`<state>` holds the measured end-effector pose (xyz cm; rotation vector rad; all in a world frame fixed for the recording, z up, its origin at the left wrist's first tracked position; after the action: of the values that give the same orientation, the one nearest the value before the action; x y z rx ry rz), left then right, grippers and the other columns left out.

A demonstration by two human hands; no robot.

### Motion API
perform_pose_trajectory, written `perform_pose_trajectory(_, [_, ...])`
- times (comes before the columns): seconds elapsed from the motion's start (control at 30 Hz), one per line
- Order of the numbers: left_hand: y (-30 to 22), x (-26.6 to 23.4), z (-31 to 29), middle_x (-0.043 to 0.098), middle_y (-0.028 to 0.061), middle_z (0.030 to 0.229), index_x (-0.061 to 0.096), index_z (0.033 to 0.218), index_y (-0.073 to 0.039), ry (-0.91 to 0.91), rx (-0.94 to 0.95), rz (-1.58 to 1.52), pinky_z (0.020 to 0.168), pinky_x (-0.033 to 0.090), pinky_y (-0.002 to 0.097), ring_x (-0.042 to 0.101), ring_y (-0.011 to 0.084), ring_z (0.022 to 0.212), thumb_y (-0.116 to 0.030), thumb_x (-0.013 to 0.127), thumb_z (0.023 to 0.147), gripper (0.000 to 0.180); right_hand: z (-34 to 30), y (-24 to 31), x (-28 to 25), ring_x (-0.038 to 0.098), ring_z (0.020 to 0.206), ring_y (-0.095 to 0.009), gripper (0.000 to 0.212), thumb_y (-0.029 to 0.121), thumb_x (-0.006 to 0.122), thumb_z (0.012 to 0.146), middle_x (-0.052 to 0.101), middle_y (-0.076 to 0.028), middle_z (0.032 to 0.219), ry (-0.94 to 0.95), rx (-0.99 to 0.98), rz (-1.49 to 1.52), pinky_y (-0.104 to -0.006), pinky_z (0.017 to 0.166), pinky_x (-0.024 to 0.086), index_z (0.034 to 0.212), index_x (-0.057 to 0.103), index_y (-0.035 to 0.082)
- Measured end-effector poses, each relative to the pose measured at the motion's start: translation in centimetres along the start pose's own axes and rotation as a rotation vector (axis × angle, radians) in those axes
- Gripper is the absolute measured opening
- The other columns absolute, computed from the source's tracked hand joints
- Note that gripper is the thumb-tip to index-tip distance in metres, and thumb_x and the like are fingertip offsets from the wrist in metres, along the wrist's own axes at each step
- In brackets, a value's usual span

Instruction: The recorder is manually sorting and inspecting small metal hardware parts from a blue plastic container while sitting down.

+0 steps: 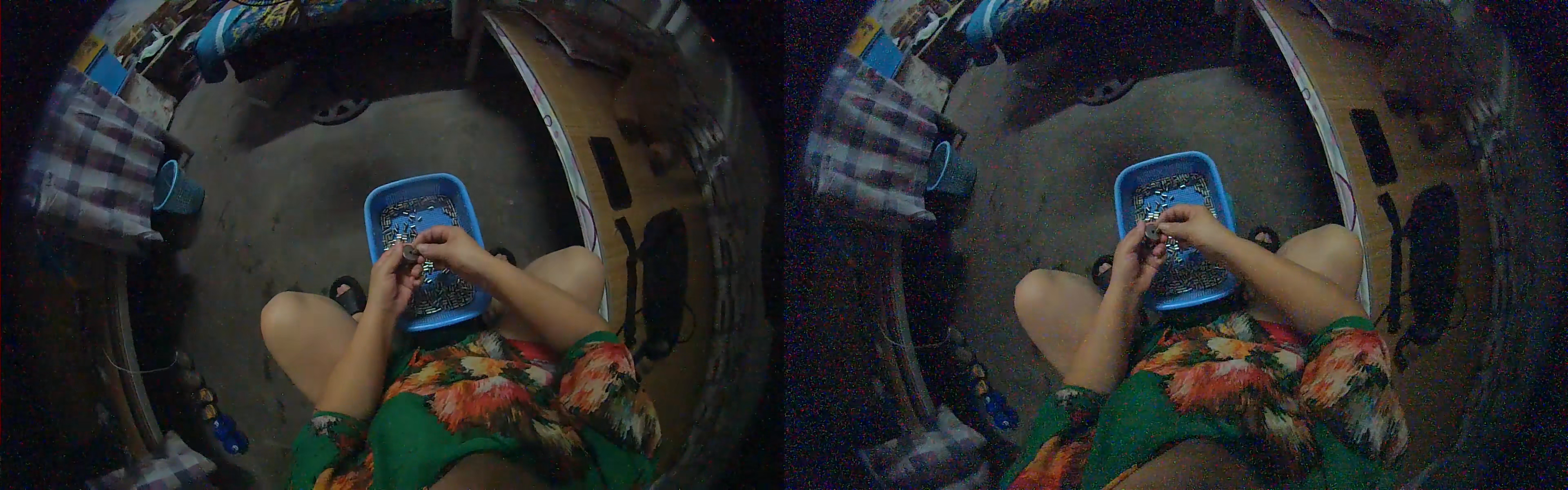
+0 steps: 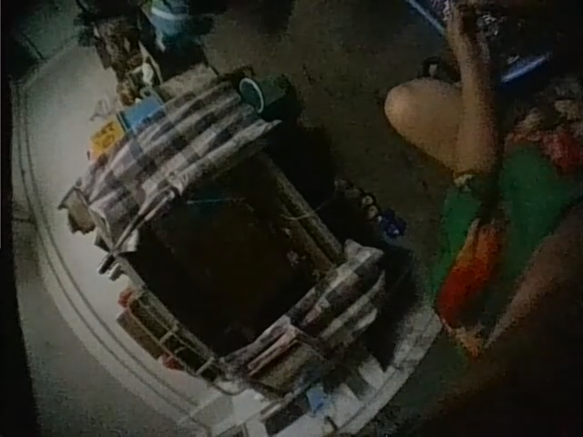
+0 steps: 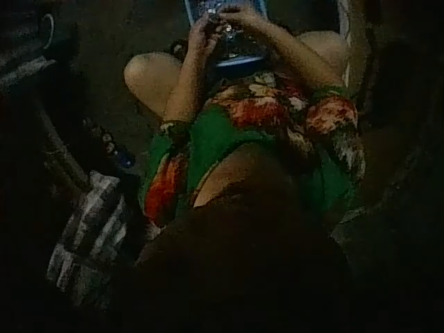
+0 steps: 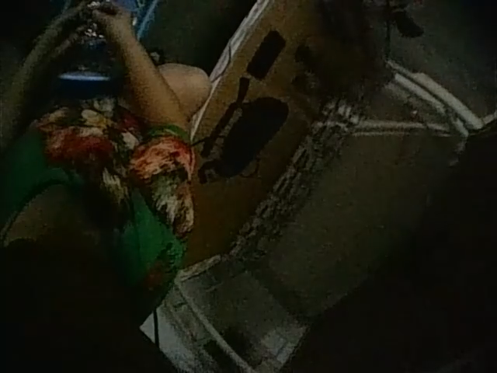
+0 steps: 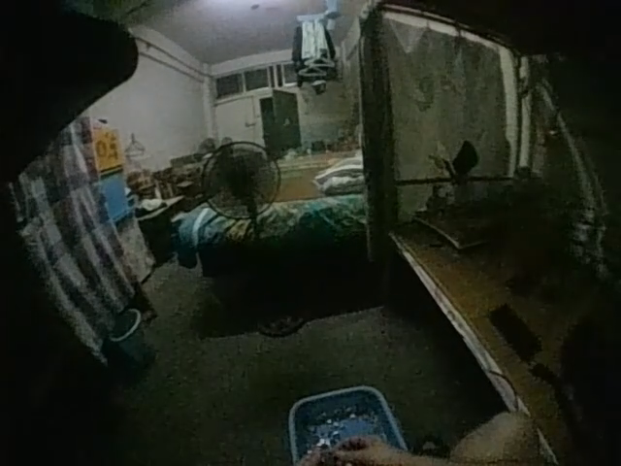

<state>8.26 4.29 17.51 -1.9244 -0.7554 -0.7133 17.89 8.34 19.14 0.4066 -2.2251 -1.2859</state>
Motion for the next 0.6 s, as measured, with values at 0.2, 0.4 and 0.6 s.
perform_pose_trajectory(0.2, [0.2, -0.2, 0.0, 0.055, 0.0063, 0.072, 0.051, 0.087, -0.005, -0.033, -0.015, 0.005, 0.044, 0.040, 0.0223, 0.050, 0.0120, 0.054, -0.029, 0.046, 0.086, 0.024, -0.4, 0.9, 0.3, 0.045, 0.060, -0.004, 0.017, 0.017, 0.055, 0.079, 0.055, 0.001, 0.074, -0.023, -0.043, -0.119, -0.0170, 0.052, 0.034, 0.091, 0.056, 0.005])
perform_pose_trajectory(0.4, [0.4, -0.1, -0.1, 0.055, 0.0058, 0.071, 0.052, 0.089, -0.005, -0.042, -0.046, -0.012, 0.044, 0.041, 0.0228, 0.051, 0.0119, 0.053, -0.031, 0.046, 0.086, 0.027, 0.1, 0.6, 0.3, 0.051, 0.068, -0.007, 0.015, 0.013, 0.056, 0.079, 0.057, -0.001, 0.078, -0.032, -0.128, -0.078, -0.0194, 0.059, 0.041, 0.091, 0.056, 0.004])
perform_pose_trajectory(0.6, [0.5, -0.2, -0.1, 0.056, 0.0041, 0.071, 0.053, 0.088, -0.005, -0.043, -0.060, -0.068, 0.045, 0.042, 0.0232, 0.052, 0.0121, 0.054, -0.032, 0.047, 0.085, 0.028, 0.3, 0.8, 0.3, 0.056, 0.073, -0.012, 0.014, 0.010, 0.056, 0.077, 0.059, -0.004, 0.081, -0.060, -0.258, -0.189, -0.0239, 0.067, 0.046, 0.089, 0.056, 0.002])
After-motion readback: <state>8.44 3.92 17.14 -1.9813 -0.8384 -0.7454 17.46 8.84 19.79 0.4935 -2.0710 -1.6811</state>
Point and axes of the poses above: each hand's wrist, its own z-axis towards the middle knuckle, its own x-axis out of the palm, y = z × x, the point moved 7 cm from there along z, towards the middle knuckle
